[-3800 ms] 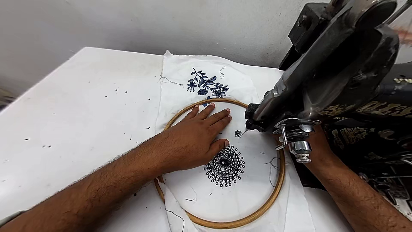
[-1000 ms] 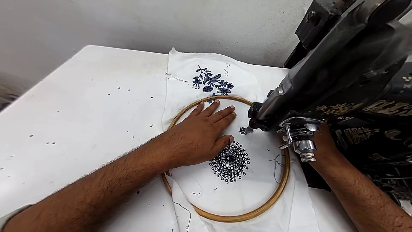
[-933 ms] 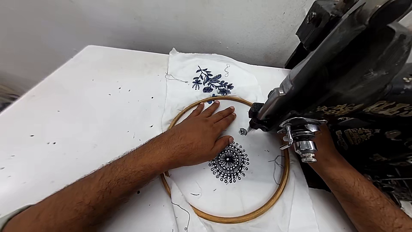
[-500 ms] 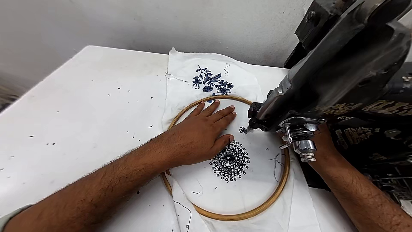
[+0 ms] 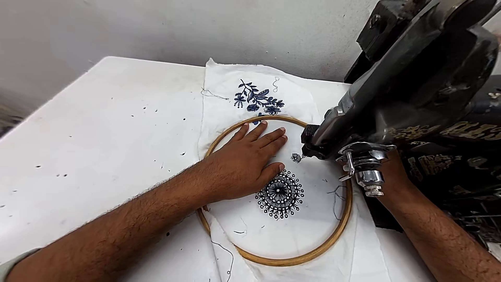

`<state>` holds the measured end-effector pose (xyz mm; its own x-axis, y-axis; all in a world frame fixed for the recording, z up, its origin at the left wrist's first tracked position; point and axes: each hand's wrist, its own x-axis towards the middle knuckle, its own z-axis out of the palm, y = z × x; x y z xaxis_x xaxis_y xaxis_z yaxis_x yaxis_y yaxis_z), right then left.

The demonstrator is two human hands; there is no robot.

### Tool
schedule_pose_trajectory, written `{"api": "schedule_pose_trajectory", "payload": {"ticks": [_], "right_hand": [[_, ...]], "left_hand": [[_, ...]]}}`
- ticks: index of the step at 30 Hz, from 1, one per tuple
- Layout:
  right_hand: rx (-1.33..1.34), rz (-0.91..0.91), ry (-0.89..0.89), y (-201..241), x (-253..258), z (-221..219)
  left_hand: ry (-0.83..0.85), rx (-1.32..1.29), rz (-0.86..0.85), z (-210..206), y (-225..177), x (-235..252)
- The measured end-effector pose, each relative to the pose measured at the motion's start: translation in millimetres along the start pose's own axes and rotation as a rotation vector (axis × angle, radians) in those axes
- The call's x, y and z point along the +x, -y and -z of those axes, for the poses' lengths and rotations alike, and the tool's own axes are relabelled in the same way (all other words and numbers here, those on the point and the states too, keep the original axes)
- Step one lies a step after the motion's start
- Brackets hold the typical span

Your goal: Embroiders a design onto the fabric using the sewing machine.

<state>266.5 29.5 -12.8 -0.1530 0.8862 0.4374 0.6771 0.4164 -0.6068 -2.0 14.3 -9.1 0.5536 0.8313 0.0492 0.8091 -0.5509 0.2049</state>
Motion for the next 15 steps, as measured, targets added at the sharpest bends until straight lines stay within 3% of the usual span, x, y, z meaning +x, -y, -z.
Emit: {"api": "schedule_pose_trajectory", "payload": {"ticks": [5,15], "right_hand": [[-0.171,0.055,0.024,1.7,-1.6,3.7],[-0.052,-0.030,0.016,6.2,0.4,4.3]], "left_hand": [[0.014,-0.001,0.002,0.8,-1.1,-0.1],[0.005,-0.014,0.005,-0.6,-2.3,0.5]]}}
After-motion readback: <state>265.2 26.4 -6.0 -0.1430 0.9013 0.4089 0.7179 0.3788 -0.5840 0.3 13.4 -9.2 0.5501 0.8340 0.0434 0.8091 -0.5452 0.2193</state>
